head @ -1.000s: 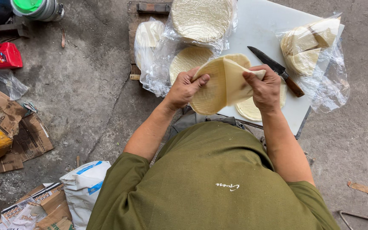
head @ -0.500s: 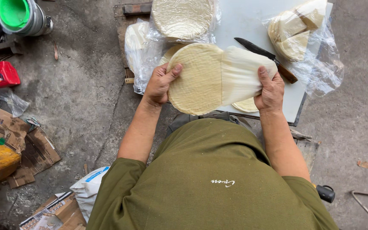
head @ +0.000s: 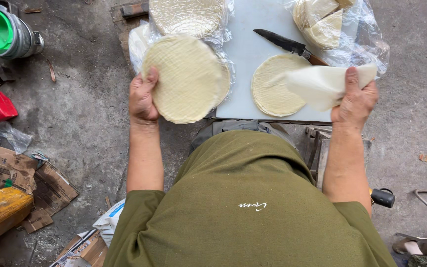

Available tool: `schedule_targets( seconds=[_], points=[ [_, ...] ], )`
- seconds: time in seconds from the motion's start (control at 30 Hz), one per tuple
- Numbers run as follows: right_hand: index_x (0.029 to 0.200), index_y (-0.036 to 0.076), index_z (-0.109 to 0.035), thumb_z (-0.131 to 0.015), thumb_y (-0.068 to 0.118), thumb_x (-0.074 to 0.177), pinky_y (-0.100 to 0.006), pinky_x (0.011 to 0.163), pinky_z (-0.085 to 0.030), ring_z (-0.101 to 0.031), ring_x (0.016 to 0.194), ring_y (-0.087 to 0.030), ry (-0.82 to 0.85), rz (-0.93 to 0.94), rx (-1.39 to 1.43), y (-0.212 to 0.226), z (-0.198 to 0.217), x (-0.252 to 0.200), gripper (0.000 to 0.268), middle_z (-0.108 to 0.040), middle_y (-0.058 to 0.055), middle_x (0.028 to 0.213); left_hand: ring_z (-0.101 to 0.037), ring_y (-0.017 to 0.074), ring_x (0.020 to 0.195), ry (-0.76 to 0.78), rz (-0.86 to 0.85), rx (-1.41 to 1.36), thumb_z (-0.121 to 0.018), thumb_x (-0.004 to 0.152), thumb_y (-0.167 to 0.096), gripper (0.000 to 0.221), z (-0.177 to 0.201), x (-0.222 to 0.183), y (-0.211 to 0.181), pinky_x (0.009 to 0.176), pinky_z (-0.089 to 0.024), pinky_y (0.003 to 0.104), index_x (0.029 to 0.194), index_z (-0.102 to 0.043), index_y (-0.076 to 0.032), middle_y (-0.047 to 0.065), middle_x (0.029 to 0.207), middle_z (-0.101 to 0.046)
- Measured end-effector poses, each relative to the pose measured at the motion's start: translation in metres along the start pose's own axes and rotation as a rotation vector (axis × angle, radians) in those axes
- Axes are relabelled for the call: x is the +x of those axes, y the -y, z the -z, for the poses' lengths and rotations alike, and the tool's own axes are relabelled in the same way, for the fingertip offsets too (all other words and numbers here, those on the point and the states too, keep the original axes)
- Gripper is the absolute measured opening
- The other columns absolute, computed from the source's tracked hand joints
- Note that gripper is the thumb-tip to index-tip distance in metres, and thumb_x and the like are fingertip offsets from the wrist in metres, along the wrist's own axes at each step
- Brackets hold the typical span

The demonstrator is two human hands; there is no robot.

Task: The person separates thin flatbreads from a stack by hand and places them on a surface, occasionally using a knife to assist. They handle several stacks of flatbreads and individual pieces one at a time.

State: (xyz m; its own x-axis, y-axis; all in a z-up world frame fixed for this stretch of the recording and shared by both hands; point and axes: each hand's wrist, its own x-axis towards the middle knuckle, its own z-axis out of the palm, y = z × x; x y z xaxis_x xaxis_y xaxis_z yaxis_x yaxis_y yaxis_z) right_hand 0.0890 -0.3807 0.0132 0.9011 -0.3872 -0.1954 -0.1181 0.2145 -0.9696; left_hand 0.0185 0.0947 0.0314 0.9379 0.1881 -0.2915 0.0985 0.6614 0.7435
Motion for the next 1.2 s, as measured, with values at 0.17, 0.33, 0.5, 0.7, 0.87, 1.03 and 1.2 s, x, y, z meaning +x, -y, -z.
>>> schedule_targets(
  seconds=[0.17,0.33,0.5,0.7,0.87,1.03,1.2],
  points=[
    [0.111,0.006,-0.074,-0.084,0.024,0.113,-0.040,0.074,-0.059,-0.073,0.089,-0.023,0.239,0.746,-0.925,-0.026,0.003,0.015,0.021,-0.075,-0.011,0.101,-0.072,0.0233,0.107,-0.002,-0.001,-0.063,-0.066,0.105,-0.014,0.028,0.023,0.002,0.001,0.098,-0.060,0.038,0.125,-0.066,0.005,0.016,0.120,-0.074],
    [0.108,0.018,-0.073,-0.076,0.010,0.090,-0.034,0.068,-0.059,-0.067,0.076,-0.021,0.573,0.934,-1.342,-0.101,-0.034,-0.011,0.019,-0.064,-0.004,0.087,-0.072,0.0244,0.108,-0.031,-0.014,-0.097,-0.067,0.105,-0.014,0.028,0.029,0.005,0.015,0.099,-0.059,0.038,0.124,-0.066,0.007,0.018,0.121,-0.073],
    [0.108,0.017,-0.070,-0.079,0.015,0.084,-0.035,0.064,-0.057,-0.066,0.081,-0.022,0.552,0.926,-1.330,-0.121,-0.036,-0.028,0.026,-0.060,-0.004,0.088,-0.072,0.0234,0.109,-0.058,-0.001,-0.092,-0.067,0.103,-0.014,0.031,0.032,0.001,0.024,0.099,-0.059,0.037,0.126,-0.065,0.006,0.017,0.123,-0.072],
    [0.119,0.011,-0.069,-0.077,0.019,0.088,-0.034,0.061,-0.055,-0.064,0.078,-0.021,0.637,0.967,-1.409,-0.108,-0.037,-0.038,0.034,-0.060,-0.005,0.087,-0.072,0.0250,0.109,-0.104,0.018,-0.078,-0.067,0.102,-0.015,0.031,0.030,-0.002,0.026,0.098,-0.060,0.038,0.125,-0.065,0.007,0.019,0.122,-0.072],
    [0.123,0.007,-0.068,-0.073,0.019,0.092,-0.033,0.063,-0.055,-0.062,0.078,-0.021,0.675,1.009,-1.409,-0.104,-0.037,-0.049,0.034,-0.058,-0.006,0.085,-0.072,0.0261,0.109,-0.080,0.020,-0.087,-0.067,0.103,-0.014,0.033,0.023,0.000,0.026,0.098,-0.061,0.040,0.127,-0.063,0.007,0.020,0.122,-0.072],
    [0.126,0.005,-0.068,-0.069,0.013,0.097,-0.030,0.060,-0.053,-0.060,0.074,-0.018,0.718,1.046,-1.458,-0.105,-0.031,-0.054,0.030,-0.057,-0.005,0.082,-0.072,0.0263,0.109,-0.072,0.033,-0.081,-0.067,0.102,-0.014,0.034,0.016,0.003,0.025,0.098,-0.061,0.040,0.128,-0.063,0.007,0.020,0.122,-0.072],
    [0.126,0.004,-0.069,-0.066,0.010,0.097,-0.030,0.061,-0.053,-0.060,0.076,-0.017,0.731,1.113,-1.482,-0.111,-0.026,-0.056,0.030,-0.057,-0.004,0.082,-0.072,0.0270,0.109,-0.061,0.046,-0.087,-0.067,0.103,-0.014,0.033,0.016,0.005,0.027,0.098,-0.061,0.041,0.128,-0.062,0.007,0.020,0.123,-0.072]
  ],
)
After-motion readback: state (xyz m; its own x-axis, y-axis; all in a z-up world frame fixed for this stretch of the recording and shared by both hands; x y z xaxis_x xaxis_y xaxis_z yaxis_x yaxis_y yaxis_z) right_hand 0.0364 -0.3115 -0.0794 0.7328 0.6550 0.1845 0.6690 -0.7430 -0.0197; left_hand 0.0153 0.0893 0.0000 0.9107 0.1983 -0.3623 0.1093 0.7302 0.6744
